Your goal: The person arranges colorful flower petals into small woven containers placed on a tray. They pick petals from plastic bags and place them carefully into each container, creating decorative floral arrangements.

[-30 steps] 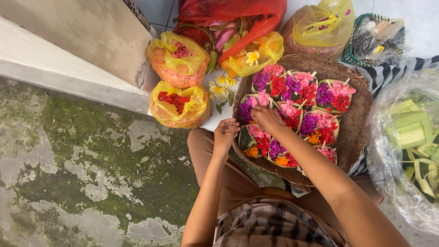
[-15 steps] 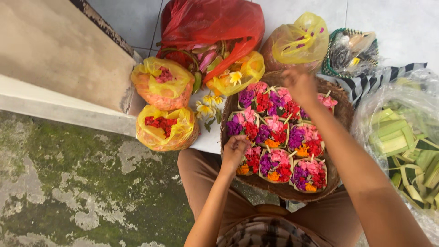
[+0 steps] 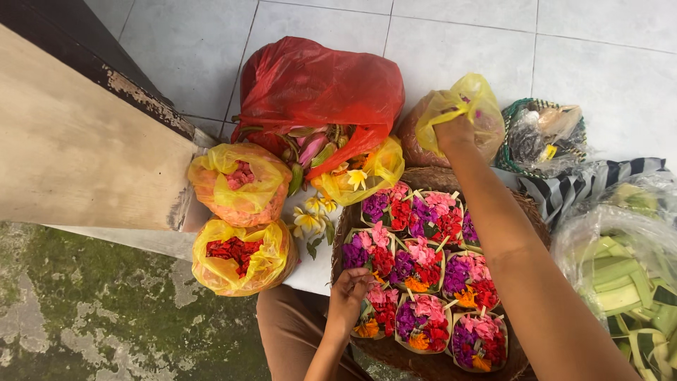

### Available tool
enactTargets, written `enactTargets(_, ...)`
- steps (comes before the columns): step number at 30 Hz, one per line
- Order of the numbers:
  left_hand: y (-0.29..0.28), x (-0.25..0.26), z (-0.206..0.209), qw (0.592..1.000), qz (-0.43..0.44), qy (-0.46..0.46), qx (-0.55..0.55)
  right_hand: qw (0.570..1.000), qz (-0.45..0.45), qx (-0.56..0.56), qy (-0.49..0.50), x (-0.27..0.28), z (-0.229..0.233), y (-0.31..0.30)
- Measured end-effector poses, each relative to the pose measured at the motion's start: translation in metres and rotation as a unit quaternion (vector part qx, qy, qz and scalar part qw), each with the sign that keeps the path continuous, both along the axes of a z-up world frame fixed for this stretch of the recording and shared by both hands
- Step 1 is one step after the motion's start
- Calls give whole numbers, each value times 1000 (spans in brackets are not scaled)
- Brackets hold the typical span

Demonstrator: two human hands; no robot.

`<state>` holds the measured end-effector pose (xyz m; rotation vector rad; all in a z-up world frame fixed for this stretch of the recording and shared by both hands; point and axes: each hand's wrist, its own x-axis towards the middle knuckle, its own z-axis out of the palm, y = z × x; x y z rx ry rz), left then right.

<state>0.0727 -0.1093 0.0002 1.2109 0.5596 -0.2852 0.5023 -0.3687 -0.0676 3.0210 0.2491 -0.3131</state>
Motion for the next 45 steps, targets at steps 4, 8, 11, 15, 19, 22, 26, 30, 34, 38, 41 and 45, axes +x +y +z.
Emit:
enactTargets(4, -1, 10, 0, 1000, -2, 19, -2, 985, -3, 109, -135, -2, -21, -12)
enactTargets(8, -3, 14, 1, 999, -23, 36, 17, 985, -111, 131, -28, -5, -17, -26)
enactTargets(11, -3, 11, 2, 999, -19, 35, 7, 987, -131, 92, -18, -1, 1, -38)
enactTargets(15, -4, 8, 0, 1000, -5, 26, -8, 978, -127, 160, 44, 10, 40, -58)
enactTargets(19, 5, 4, 0, 999, -10, 30, 13, 710, -348, 611, 40, -9, 81, -71)
enactTargets(22, 12, 0, -1, 1000, 6, 19, 19, 608, -365, 703, 56, -30, 113, -86)
enactTargets(26, 27, -9, 1, 998, 35, -29, 38, 534, -282, 794, 69, -71, 148, -111)
enactTargets(30, 43, -24, 23, 979, 55, -113, 161, 574, -209, 776, 156, -137, 159, -78)
enactTargets(34, 52, -44, 53, 937, 45, -48, 344, 580, -197, 716, 336, -238, 141, 9)
enactTargets(38, 50, -61, 70, 845, -15, -99, 525, 730, -156, 503, 435, -330, 121, 93)
enactTargets(41, 40, -72, 67, 797, -57, -154, 582, 830, -71, 347, 430, -385, 99, 133)
enactTargets(45, 26, -81, 54, 756, -127, -158, 623, 914, 166, 354, 113, -433, 80, 147)
